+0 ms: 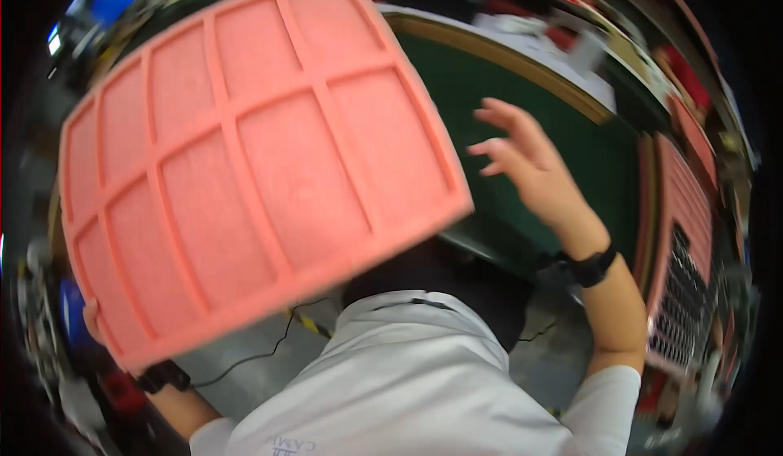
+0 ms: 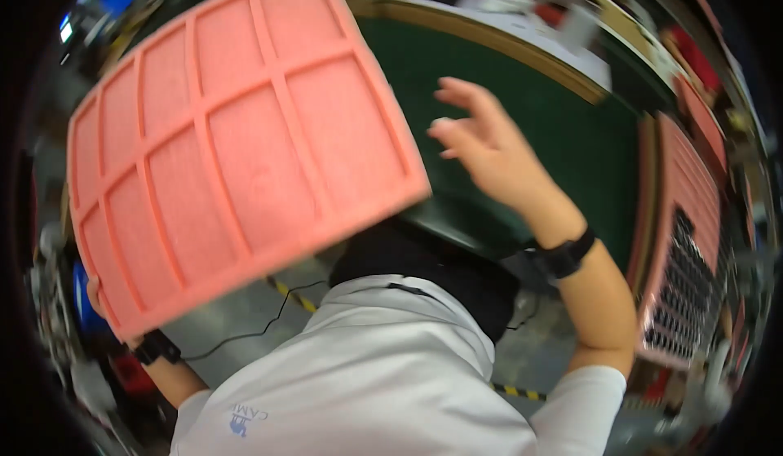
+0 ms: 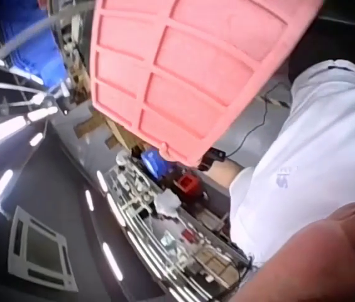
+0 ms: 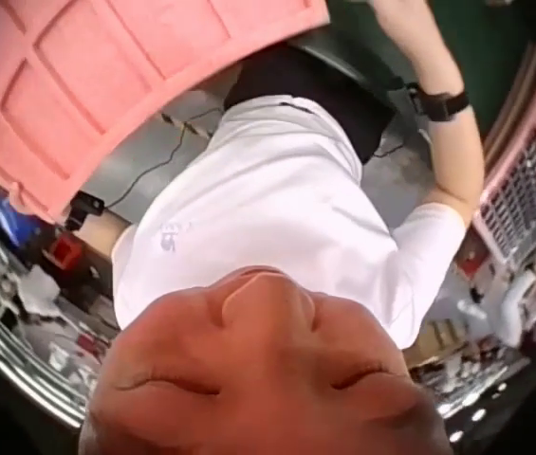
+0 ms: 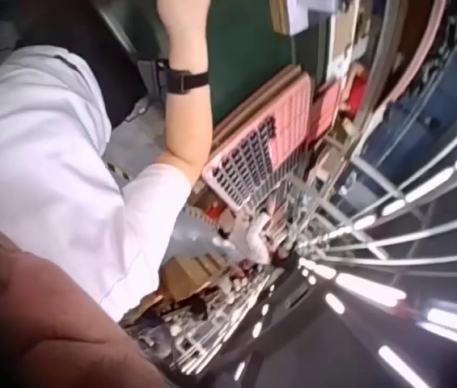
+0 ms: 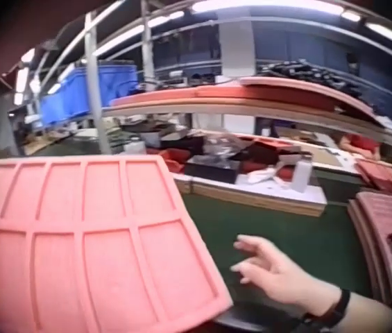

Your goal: The person assembles components by hand, fitting a black cap onto a base and placing the finished units into a tray. After filling the tray, they stack it inside a cardboard box and retrieve a new tray to repeat the process.

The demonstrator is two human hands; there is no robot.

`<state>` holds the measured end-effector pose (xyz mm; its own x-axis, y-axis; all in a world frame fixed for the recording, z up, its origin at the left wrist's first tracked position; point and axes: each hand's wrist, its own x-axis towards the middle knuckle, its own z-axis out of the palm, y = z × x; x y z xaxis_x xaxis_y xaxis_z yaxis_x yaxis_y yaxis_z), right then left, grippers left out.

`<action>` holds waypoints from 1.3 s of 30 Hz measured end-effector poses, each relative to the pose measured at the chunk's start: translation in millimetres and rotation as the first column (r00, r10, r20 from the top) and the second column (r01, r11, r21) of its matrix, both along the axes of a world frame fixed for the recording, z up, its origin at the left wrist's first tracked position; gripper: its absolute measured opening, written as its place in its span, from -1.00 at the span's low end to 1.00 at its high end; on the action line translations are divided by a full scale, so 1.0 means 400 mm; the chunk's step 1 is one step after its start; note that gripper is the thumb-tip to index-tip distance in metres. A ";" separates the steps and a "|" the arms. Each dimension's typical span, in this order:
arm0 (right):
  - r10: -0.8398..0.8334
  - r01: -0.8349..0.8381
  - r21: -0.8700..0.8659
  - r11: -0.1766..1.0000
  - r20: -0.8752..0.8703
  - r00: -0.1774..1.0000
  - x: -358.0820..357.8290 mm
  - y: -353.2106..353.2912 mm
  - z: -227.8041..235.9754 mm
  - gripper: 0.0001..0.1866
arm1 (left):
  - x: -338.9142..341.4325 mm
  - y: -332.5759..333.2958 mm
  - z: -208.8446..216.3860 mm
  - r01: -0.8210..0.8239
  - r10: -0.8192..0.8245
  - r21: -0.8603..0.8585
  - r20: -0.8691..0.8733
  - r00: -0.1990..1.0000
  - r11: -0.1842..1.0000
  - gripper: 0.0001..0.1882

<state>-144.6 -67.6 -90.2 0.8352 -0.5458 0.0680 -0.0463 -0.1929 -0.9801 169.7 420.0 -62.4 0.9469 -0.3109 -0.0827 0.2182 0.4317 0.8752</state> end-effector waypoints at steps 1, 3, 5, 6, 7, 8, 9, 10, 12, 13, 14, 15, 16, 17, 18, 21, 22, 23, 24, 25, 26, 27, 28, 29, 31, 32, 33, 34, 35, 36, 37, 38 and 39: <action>0.007 -0.009 -0.059 0.998 -0.038 0.999 0.021 -0.023 -0.020 -0.49 | -0.009 0.032 -0.008 -0.112 0.108 0.048 0.070 0.992 0.993 -0.35; 0.056 -0.061 -0.103 0.993 -0.051 0.997 0.066 -0.065 -0.054 -0.50 | -0.032 0.062 0.006 -0.249 0.233 0.086 0.157 0.960 0.965 -0.34; 0.077 -0.086 -0.153 0.984 -0.066 0.995 0.106 -0.095 -0.073 -0.51 | -0.053 0.090 0.022 -0.355 0.320 0.115 0.240 0.916 0.928 -0.34; 0.084 -0.100 -0.192 0.976 -0.092 0.992 0.113 -0.108 -0.080 -0.51 | -0.058 0.113 0.023 -0.420 0.374 0.158 0.253 0.892 0.894 -0.35; 0.083 -0.108 -0.236 0.966 -0.111 0.990 0.122 -0.123 -0.088 -0.51 | -0.058 0.131 0.021 -0.478 0.421 0.193 0.272 0.865 0.857 -0.35; 0.077 -0.111 -0.282 0.953 -0.128 0.989 0.127 -0.138 -0.094 -0.51 | -0.059 0.141 0.018 -0.529 0.462 0.225 0.292 0.838 0.818 -0.36; 0.095 -0.126 -0.278 0.952 -0.122 0.988 0.130 -0.153 -0.098 -0.51 | -0.062 0.144 0.012 -0.545 0.475 0.225 0.299 0.828 0.807 -0.36; 0.090 -0.129 -0.321 0.938 -0.132 0.987 0.136 -0.151 -0.094 -0.51 | -0.052 0.155 0.025 -0.553 0.466 0.250 0.333 0.820 0.795 -0.38; 0.070 -0.127 -0.412 0.902 -0.151 0.986 0.136 -0.150 -0.082 -0.50 | -0.036 0.171 0.040 -0.565 0.442 0.290 0.394 0.806 0.772 -0.42; 0.074 -0.128 -0.409 0.903 -0.144 0.987 0.130 -0.152 -0.074 -0.50 | -0.028 0.182 0.044 -0.570 0.443 0.290 0.402 0.801 0.769 -0.42; 0.069 -0.127 -0.428 0.895 -0.149 0.987 0.122 -0.153 -0.064 -0.49 | -0.020 0.197 0.049 -0.555 0.371 0.371 0.461 0.806 0.745 -0.45; 0.060 -0.128 -0.453 0.882 -0.161 0.985 0.111 -0.148 -0.048 -0.49 | -0.013 0.215 0.045 -0.536 0.295 0.448 0.502 0.813 0.715 -0.48; 0.048 -0.127 -0.479 0.869 -0.174 0.984 0.098 -0.142 -0.032 -0.49 | -0.007 0.227 0.044 -0.518 0.214 0.521 0.535 0.817 0.679 -0.52; 0.061 -0.137 -0.466 0.874 -0.174 0.983 0.098 -0.145 -0.033 -0.49 | -0.018 0.203 0.059 -0.524 0.214 0.531 0.537 0.816 0.666 -0.52; 0.065 -0.140 -0.461 0.876 -0.176 0.982 0.096 -0.146 -0.034 -0.49 | -0.030 0.170 0.065 -0.537 0.195 0.553 0.558 0.806 0.637 -0.55; 0.062 -0.141 -0.471 0.871 -0.178 0.982 0.080 -0.123 -0.013 -0.48 | -0.048 0.086 0.067 -0.560 0.160 0.579 0.597 0.786 0.592 -0.62; 0.061 -0.145 -0.474 0.868 -0.189 0.980 0.074 -0.111 0.004 -0.48 | -0.045 0.079 0.070 -0.515 0.131 0.609 0.561 0.817 0.604 -0.63; 0.057 -0.145 -0.473 0.869 -0.195 0.979 0.068 -0.086 0.012 -0.48 | -0.036 0.081 0.077 -0.469 0.094 0.637 0.530 0.843 0.611 -0.63; 0.053 -0.144 -0.470 0.871 -0.201 0.978 0.061 -0.060 0.020 -0.48 | -0.026 0.081 0.082 -0.422 0.057 0.665 0.497 0.866 0.616 -0.63; 0.049 -0.136 -0.469 0.873 -0.193 0.980 0.061 -0.028 0.017 -0.48 | -0.004 0.080 0.077 -0.424 0.051 0.663 0.504 0.862 0.617 -0.63; 0.046 -0.138 -0.470 0.872 -0.201 0.978 0.059 0.004 0.019 -0.48 | 0.017 0.076 0.070 -0.397 0.029 0.682 0.484 0.875 0.614 -0.63; 0.045 -0.140 -0.470 0.871 -0.208 0.977 0.054 0.027 0.022 -0.48 | 0.033 0.065 0.062 -0.372 0.008 0.699 0.464 0.886 0.610 -0.63; 0.042 -0.140 -0.470 0.872 -0.213 0.976 0.048 0.048 0.025 -0.48 | 0.049 0.048 0.051 -0.365 0.000 0.697 0.464 0.886 0.617 -0.63; 0.033 -0.130 -0.469 0.874 -0.210 0.977 0.036 0.068 0.031 -0.48 | 0.069 0.026 0.035 -0.351 -0.013 0.696 0.460 0.888 0.627 -0.64; 0.071 -0.176 -0.471 0.865 -0.233 0.970 -0.010 0.054 0.092 -0.48 | 0.055 -0.022 0.027 -0.335 0.014 0.693 0.424 0.905 0.638 -0.64; 0.081 -0.187 -0.471 0.862 -0.236 0.968 -0.035 0.049 0.115 -0.48 | 0.058 -0.054 0.020 -0.332 0.034 0.675 0.414 0.909 0.659 -0.66; 0.080 -0.186 -0.475 0.860 -0.234 0.969 -0.055 0.045 0.138 -0.48 | 0.058 -0.080 0.010 -0.330 0.055 0.656 0.402 0.914 0.679 -0.67; 0.071 -0.171 -0.468 0.867 -0.223 0.972 -0.068 0.068 0.136 -0.47 | 0.084 -0.095 -0.001 -0.323 0.032 0.657 0.414 0.910 0.681 -0.67; 0.070 -0.166 -0.463 0.871 -0.217 0.974 -0.069 0.094 0.137 -0.47 | 0.108 -0.099 -0.015 -0.301 0.073 0.618 0.366 0.928 0.726 -0.68; 0.071 -0.163 -0.459 0.873 -0.211 0.975 -0.065 0.120 0.139 -0.47 | 0.127 -0.098 -0.030 -0.282 0.112 0.576 0.312 0.943 0.767 -0.69; 0.065 -0.156 -0.459 0.875 -0.209 0.976 -0.055 0.144 0.146 -0.47 | 0.143 -0.096 -0.054 -0.278 0.105 0.576 0.315 0.943 0.769 -0.69; 0.091 -0.179 -0.450 0.875 -0.210 0.973 -0.048 0.165 0.162 -0.46 | 0.145 -0.103 -0.076 -0.244 0.125 0.511 0.256 0.958 0.824 -0.69; 0.118 -0.203 -0.440 0.875 -0.212 0.970 -0.037 0.188 0.178 -0.45 | 0.146 -0.108 -0.089 -0.215 0.141 0.441 0.195 0.971 0.871 -0.68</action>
